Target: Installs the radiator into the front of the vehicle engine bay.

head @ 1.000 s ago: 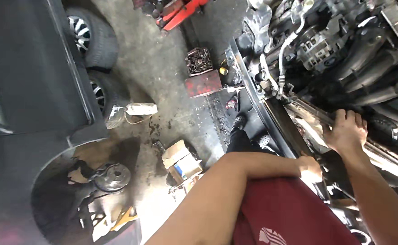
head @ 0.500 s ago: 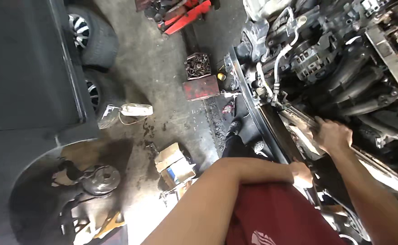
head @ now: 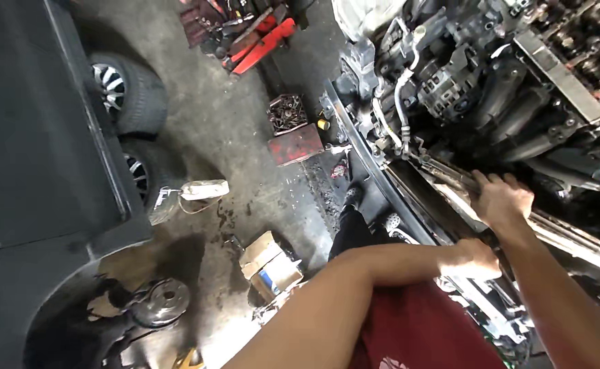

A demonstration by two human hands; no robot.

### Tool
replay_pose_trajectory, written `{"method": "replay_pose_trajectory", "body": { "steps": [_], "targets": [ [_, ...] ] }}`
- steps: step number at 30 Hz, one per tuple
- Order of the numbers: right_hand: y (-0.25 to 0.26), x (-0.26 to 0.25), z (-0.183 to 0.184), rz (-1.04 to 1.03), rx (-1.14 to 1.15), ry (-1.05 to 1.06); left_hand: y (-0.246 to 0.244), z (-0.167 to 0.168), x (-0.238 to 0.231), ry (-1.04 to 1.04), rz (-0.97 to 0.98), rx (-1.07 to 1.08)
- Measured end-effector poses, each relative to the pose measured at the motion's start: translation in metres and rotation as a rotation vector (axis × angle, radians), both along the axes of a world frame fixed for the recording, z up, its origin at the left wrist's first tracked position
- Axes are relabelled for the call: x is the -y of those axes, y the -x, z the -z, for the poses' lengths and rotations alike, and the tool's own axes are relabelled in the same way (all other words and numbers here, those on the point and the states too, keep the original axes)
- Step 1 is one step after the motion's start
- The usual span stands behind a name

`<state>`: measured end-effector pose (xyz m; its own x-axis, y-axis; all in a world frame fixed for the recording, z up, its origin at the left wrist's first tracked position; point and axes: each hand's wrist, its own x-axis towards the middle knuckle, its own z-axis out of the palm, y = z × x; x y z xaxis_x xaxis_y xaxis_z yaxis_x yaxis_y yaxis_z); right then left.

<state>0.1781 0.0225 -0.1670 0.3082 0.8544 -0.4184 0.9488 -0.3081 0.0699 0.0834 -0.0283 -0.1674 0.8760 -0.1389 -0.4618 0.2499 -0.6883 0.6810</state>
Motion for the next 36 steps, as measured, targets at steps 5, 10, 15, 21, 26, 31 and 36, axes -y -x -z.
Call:
{"method": "replay_pose_trajectory", "body": {
  "steps": [5, 10, 15, 21, 26, 31, 36],
  "targets": [
    [0.004, -0.001, -0.006, 0.033, 0.02, 0.05, 0.005, 0.009, 0.005, -0.035, 0.056, 0.019],
    [0.001, -0.003, -0.018, 0.033, 0.03, 0.078, 0.007, 0.02, 0.01, 0.098, -0.063, -0.078],
    [0.0, -0.006, -0.03, 0.04, 0.025, 0.066, 0.02, 0.024, 0.012, 0.105, 0.011, -0.052],
    [-0.002, -0.006, -0.018, 0.022, 0.041, 0.058, 0.023, 0.018, 0.015, 0.099, 0.045, -0.047],
    [-0.005, -0.005, -0.016, 0.027, 0.044, 0.025, 0.014, 0.015, 0.023, 0.18, 0.003, -0.101],
    [0.001, -0.004, -0.015, 0.072, 0.052, 0.017, 0.004, 0.018, 0.023, 0.218, -0.042, -0.1],
    [0.002, -0.003, -0.006, 0.066, 0.077, -0.009, 0.018, 0.022, 0.027, 0.229, -0.026, -0.086]
  ]
}}
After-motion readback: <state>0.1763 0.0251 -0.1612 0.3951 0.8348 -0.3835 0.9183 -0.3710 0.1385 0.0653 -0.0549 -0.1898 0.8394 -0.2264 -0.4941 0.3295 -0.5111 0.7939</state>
